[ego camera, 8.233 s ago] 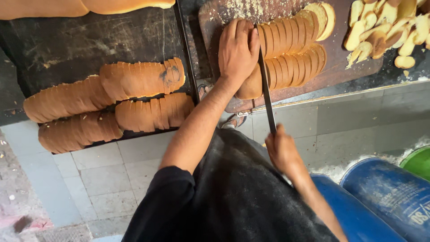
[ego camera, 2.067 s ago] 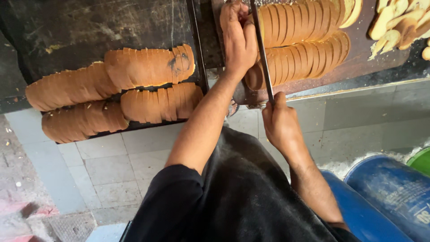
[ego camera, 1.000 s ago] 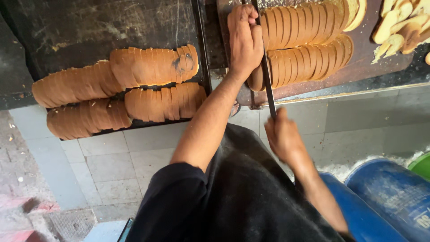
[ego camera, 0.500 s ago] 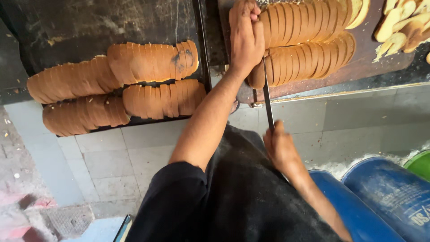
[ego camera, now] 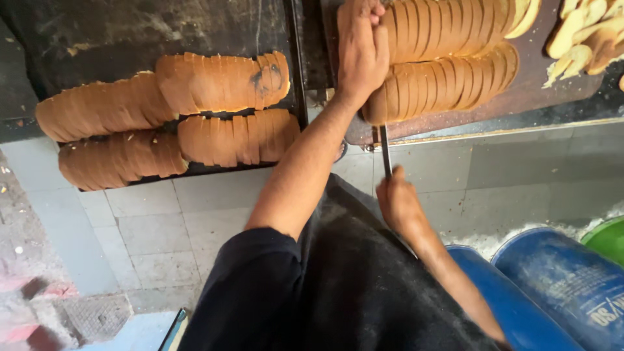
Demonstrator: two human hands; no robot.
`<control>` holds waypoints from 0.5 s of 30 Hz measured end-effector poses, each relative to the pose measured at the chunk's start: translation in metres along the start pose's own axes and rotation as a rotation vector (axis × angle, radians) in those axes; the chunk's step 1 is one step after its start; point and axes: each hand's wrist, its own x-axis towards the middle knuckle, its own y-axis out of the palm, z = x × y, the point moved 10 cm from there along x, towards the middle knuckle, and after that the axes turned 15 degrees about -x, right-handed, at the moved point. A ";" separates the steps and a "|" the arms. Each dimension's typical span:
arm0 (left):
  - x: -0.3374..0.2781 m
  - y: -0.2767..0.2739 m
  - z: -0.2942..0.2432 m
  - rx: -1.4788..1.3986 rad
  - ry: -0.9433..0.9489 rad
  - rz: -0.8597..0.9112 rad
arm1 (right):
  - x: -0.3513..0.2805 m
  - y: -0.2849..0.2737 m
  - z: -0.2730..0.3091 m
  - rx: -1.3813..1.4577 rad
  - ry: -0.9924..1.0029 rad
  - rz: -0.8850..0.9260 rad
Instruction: The person slices long loaves of bread into thin pieces using a long serrated knife on a wooden cutting board. They hold the bread steady with one hand while sawing through it with the other, then transfer the sliced loaves to a metal tray.
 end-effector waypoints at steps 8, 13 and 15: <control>0.004 -0.002 -0.009 -0.049 -0.028 0.008 | 0.017 -0.001 -0.004 -0.023 -0.005 -0.042; 0.014 -0.006 -0.028 0.061 0.064 -0.021 | 0.019 0.002 0.004 -0.025 -0.061 -0.086; 0.011 -0.008 -0.027 0.072 0.052 -0.039 | 0.030 -0.019 0.015 0.035 -0.069 -0.128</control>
